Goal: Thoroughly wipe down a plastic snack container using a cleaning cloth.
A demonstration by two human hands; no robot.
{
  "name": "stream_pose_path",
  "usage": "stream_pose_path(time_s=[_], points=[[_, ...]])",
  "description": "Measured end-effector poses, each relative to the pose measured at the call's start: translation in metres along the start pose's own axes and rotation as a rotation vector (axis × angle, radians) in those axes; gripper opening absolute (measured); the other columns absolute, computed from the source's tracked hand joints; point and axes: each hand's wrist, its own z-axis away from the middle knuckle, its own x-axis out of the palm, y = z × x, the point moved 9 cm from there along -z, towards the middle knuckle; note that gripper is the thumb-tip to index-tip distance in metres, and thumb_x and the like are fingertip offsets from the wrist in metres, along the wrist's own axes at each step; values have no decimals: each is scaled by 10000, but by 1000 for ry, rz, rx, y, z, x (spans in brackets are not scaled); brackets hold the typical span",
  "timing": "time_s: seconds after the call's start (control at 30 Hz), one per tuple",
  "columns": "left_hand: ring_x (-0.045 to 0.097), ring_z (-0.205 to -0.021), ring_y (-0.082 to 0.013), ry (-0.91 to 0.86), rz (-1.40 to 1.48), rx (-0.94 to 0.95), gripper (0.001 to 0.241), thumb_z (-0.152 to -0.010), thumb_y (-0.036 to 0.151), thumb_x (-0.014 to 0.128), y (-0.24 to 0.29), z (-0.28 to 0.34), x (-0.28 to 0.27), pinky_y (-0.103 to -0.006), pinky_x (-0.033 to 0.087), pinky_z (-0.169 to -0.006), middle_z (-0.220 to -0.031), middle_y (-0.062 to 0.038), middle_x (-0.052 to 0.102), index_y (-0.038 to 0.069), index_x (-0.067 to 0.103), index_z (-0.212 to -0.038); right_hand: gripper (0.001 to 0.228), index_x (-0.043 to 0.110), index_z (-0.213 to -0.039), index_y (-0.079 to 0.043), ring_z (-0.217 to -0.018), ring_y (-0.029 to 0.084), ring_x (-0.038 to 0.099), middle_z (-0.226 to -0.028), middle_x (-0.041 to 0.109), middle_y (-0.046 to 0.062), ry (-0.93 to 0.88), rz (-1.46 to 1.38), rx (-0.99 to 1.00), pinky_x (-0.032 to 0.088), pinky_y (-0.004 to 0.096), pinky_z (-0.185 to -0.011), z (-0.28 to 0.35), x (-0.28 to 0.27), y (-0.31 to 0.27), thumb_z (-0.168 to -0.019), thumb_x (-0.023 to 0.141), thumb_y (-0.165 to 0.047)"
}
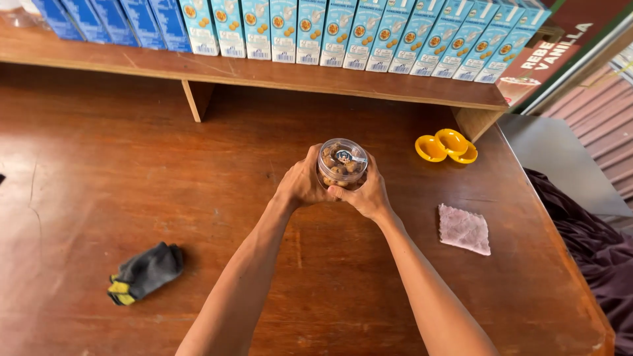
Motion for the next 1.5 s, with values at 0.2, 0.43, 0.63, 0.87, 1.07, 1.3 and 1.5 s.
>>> stream_pose_path(time_s=[0.2, 0.43, 0.63, 0.87, 1.07, 1.3, 1.5], points=[[626, -1165, -508, 117, 86, 7, 1012, -606, 553, 794, -1, -9, 38, -644, 495, -1006, -1277, -241, 641, 257, 335, -1458, 1066, 397, -1461, -152, -1223, 446, 594, -1368, 559, 238, -133, -41, 17, 549, 484, -995, -8, -22, 29, -590, 992, -304], [620, -1179, -496, 156, 76, -99, 1091, -570, 562, 849, -23, -1, 86, -655, 492, -1015, -1279, -234, 629, 271, 315, -1476, 1129, 355, -1463, -101, -1230, 503, 564, -1366, 521, 295, -259, -49, 30, 535, 512, -998, 5, -28, 64, -563, 1009, -294], [638, -1163, -471, 135, 44, -143, 1105, -559, 492, 904, -48, 7, 106, -617, 514, -1007, -1272, -209, 627, 270, 315, -1468, 1144, 338, -1460, -67, -1243, 520, 544, -1364, 498, 312, -287, -118, 60, 530, 535, -1014, 22, -14, 86, -566, 1017, -285], [614, -1195, -495, 81, 47, -172, 1073, -598, 388, 902, -49, 18, 103, -633, 492, -1027, -1297, -247, 610, 219, 304, -1473, 1148, 342, -1444, -77, -1251, 514, 543, -1369, 497, 295, -287, -74, 46, 520, 531, -1030, 27, -5, 99, -551, 1020, -325], [604, -1216, -488, 59, 34, -161, 1071, -606, 371, 909, -49, 21, 103, -623, 488, -1028, -1314, -247, 603, 214, 293, -1469, 1151, 356, -1436, -75, -1234, 503, 562, -1349, 508, 285, -289, -54, 13, 525, 525, -1021, 29, -2, 102, -530, 1022, -315], [591, -1243, -488, -26, -243, -101, 1092, -586, 311, 948, -71, 23, 94, -582, 500, -1058, -1304, -244, 619, 197, 355, -1497, 1158, 348, -1456, -72, -1251, 489, 556, -1373, 496, 283, -343, -53, -62, 505, 529, -1035, 31, -6, 95, -535, 993, -350], [681, -1140, -381, -6, -326, -336, 413, -829, 237, 666, -139, 22, 72, -527, 543, -986, -1249, -103, 697, 250, 681, -1242, 485, 581, -1374, -62, -1106, 328, 685, -1204, 666, 198, -243, 52, -187, 547, 429, -920, 14, -45, 129, -979, 467, -320]])
